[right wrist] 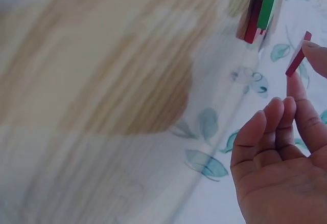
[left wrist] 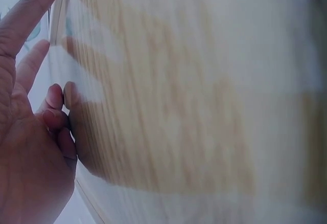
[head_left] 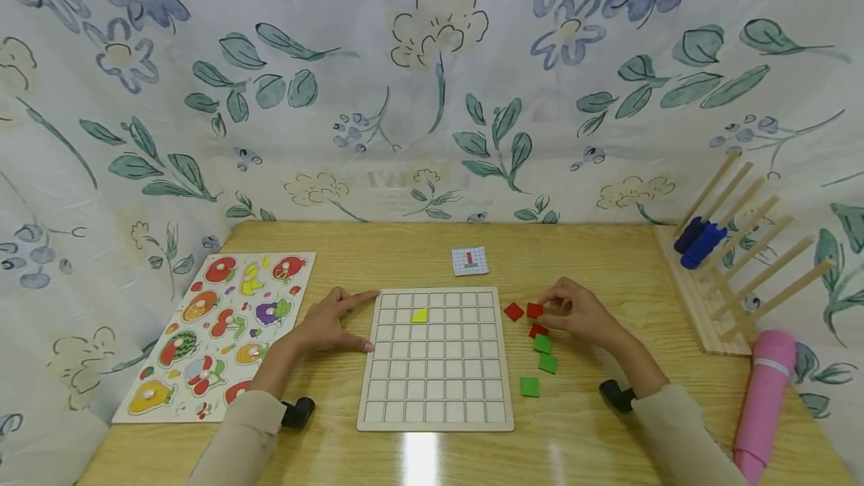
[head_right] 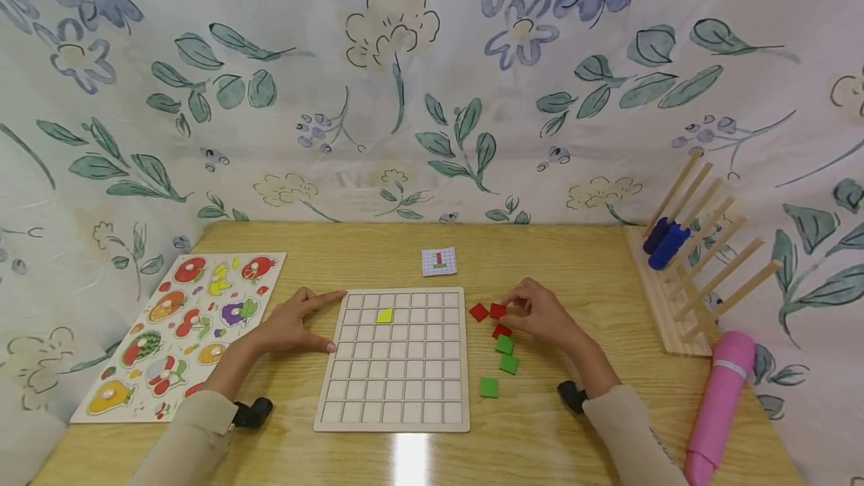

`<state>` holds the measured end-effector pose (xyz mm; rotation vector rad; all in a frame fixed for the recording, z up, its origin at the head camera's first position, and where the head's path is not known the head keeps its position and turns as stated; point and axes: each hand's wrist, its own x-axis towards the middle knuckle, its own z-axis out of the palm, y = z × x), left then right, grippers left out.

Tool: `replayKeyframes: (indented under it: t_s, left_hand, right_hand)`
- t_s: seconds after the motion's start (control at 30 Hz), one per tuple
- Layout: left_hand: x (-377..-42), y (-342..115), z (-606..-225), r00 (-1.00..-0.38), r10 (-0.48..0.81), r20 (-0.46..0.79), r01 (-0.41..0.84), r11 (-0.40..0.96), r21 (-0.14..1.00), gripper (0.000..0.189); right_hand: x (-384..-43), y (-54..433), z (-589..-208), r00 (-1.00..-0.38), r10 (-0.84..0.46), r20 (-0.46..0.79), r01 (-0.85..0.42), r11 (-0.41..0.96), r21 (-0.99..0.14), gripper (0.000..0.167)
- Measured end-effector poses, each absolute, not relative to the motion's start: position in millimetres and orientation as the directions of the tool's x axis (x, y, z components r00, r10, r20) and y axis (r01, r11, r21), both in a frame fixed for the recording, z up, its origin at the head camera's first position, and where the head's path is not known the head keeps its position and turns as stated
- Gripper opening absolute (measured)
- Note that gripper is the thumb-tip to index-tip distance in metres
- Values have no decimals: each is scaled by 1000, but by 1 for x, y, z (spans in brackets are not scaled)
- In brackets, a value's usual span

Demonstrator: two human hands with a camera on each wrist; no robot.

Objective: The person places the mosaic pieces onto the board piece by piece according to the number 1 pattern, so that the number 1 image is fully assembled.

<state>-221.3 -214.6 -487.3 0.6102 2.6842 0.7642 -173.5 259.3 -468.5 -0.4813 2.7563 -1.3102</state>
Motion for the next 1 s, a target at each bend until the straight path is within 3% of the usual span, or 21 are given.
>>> replayKeyframes:
  t_s: [1.0]
  left_hand:
    - [-219, -214, -485, -875, 460, -154, 299, 761, 575, 97]
  right_hand:
    - [-183, 217, -464, -926, -369, 77, -274, 518, -810, 19]
